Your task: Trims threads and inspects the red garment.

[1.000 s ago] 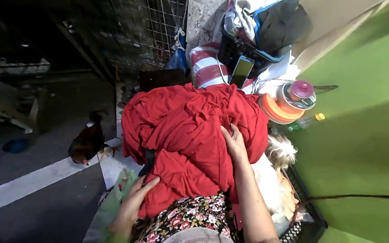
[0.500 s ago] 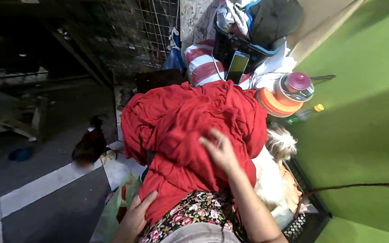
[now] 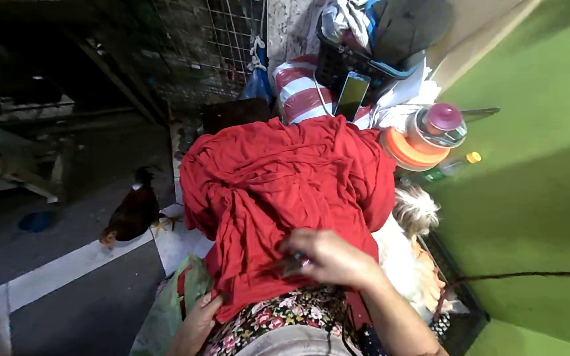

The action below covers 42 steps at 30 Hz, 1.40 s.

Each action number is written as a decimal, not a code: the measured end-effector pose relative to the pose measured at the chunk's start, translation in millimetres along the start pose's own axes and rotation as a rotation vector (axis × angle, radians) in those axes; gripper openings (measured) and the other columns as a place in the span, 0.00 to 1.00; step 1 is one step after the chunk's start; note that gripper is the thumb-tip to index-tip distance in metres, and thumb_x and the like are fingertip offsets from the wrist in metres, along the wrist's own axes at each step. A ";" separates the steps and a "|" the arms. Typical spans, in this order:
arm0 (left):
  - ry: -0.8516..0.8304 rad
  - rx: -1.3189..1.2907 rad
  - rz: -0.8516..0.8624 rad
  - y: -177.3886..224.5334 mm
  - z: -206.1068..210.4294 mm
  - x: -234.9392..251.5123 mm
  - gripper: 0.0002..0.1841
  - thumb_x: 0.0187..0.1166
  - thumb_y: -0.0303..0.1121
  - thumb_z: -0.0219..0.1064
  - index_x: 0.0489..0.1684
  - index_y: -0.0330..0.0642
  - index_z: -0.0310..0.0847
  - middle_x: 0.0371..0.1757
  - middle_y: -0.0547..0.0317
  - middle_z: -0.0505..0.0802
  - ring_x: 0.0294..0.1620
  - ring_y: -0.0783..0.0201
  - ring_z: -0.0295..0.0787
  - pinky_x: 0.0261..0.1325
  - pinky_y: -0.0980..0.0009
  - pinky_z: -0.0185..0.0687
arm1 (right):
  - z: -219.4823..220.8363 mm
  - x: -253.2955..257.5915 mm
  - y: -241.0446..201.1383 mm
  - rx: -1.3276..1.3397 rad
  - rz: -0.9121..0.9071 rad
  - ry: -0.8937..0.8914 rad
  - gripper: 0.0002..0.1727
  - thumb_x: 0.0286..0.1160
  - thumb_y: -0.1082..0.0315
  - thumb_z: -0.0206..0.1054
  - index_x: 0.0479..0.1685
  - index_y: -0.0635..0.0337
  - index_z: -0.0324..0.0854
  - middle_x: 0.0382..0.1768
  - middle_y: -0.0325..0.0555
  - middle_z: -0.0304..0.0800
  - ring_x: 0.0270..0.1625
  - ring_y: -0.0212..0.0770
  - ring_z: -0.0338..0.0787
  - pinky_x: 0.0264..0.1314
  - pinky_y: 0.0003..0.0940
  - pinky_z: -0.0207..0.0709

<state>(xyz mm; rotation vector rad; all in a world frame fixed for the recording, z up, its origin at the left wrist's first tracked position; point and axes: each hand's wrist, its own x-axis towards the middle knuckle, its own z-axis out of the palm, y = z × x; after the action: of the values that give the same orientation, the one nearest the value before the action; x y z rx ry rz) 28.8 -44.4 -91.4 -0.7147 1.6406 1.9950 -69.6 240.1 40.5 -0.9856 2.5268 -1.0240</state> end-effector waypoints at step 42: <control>-0.046 1.112 1.085 48.6 63.4 40.7 0.40 0.82 0.67 0.49 0.82 0.44 0.75 0.86 0.31 0.69 0.89 0.27 0.57 0.81 0.21 0.45 | -15.5 -49.6 88.6 -0.130 0.627 0.670 0.12 0.79 0.71 0.67 0.55 0.71 0.84 0.47 0.59 0.92 0.48 0.53 0.93 0.54 0.53 0.85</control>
<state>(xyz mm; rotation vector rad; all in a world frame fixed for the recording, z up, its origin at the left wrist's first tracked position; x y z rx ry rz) -39.8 9.8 -71.8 0.7670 2.9543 1.0868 -83.9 328.1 -10.6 0.2173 3.1173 -1.1046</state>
